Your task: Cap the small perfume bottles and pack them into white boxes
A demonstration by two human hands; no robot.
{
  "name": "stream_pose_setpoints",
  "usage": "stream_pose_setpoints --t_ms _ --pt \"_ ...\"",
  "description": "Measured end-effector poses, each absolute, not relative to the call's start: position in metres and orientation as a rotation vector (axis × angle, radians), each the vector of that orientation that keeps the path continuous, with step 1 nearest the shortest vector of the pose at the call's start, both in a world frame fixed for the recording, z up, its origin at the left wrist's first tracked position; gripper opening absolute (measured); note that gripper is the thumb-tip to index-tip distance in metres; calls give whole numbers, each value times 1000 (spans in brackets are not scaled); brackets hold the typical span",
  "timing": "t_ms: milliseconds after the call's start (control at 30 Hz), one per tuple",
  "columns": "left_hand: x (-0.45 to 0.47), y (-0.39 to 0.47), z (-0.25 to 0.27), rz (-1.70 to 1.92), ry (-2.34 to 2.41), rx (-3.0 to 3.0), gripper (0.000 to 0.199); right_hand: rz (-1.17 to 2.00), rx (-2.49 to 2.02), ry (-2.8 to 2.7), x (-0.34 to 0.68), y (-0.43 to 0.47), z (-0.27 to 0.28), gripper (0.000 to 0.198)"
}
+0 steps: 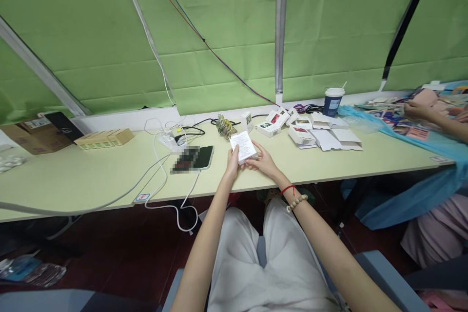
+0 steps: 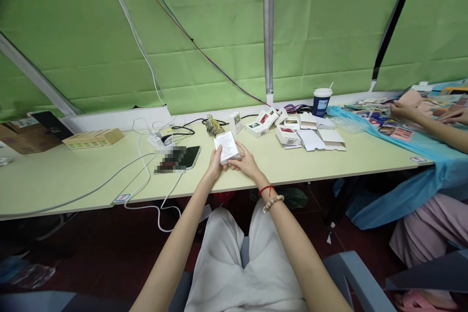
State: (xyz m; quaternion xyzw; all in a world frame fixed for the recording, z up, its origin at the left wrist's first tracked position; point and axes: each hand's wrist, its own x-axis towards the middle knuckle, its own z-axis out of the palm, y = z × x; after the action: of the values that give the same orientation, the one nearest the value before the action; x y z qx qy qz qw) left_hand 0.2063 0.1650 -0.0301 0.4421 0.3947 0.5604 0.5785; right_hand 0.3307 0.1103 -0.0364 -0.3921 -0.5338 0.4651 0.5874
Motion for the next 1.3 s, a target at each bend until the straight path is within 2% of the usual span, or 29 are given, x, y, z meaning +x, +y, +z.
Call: stream_pose_setpoints --t_ms 800,1000,1167,1300 --pt "207 153 -17 1191 1039 1023 46 1029 -958 -1276 333 116 -43 82" --pt "208 157 -21 1182 945 1048 47 1036 -975 -1280 331 112 -38 84" --pt "206 158 -23 1342 933 1027 36 1041 -1006 -1322 327 106 -31 99" --pt "204 160 -25 1476 1017 1107 29 1075 -1066 -1304 327 109 -32 68"
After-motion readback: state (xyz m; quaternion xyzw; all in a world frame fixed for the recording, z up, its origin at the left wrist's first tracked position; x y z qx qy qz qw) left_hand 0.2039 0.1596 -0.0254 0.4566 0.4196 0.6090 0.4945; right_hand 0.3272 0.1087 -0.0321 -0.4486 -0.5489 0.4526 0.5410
